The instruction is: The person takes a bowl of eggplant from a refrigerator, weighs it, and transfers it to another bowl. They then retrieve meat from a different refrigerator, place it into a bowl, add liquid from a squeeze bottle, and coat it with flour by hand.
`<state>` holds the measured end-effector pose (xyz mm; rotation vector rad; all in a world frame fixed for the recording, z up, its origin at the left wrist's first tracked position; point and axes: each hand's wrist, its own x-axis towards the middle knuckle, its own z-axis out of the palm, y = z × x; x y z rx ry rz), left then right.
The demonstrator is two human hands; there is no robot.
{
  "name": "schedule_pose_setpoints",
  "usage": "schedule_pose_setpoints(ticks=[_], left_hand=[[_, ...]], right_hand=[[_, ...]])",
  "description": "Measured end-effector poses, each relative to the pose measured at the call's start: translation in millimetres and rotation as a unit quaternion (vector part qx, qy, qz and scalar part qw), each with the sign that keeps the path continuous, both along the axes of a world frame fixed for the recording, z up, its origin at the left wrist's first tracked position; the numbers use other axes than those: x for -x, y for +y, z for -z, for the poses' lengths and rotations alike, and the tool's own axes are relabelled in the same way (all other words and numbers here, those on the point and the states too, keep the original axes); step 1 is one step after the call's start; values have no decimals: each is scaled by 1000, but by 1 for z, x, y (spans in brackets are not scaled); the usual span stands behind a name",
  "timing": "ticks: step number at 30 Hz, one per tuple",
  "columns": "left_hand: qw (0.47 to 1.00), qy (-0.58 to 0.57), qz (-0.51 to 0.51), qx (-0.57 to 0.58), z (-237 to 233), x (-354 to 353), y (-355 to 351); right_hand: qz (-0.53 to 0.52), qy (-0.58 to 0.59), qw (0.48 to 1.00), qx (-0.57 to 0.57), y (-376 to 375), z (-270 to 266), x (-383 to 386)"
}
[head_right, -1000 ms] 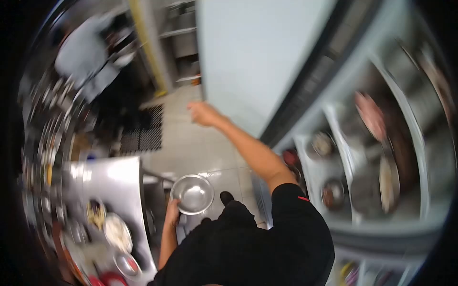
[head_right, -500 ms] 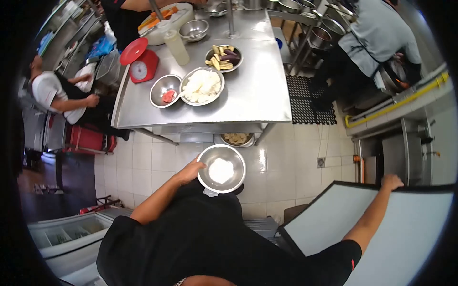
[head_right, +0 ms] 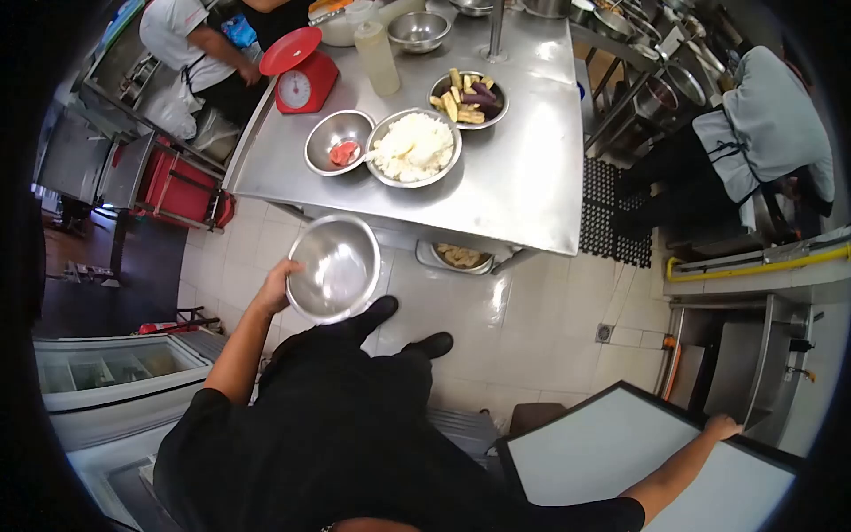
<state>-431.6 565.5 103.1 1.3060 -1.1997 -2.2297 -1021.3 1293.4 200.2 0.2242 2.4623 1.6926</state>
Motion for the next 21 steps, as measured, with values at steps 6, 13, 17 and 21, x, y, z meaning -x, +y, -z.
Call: schedule_pose_setpoints(ticks=[6, 13, 17, 21], left_hand=[[988, 126, -86, 15, -28, 10, -53], [973, 212, -89, 12, -12, -4, -129], [970, 214, -117, 17, 4, -14, -193], [981, 135, -114, 84, 56, -33, -273]], right_hand=[[-28, 18, 999, 26, -115, -5, 1], [-120, -32, 989, 75, -296, 12, -59], [-146, -68, 982, 95, -401, 29, -141], [-144, -135, 973, 118, -487, 51, -238]])
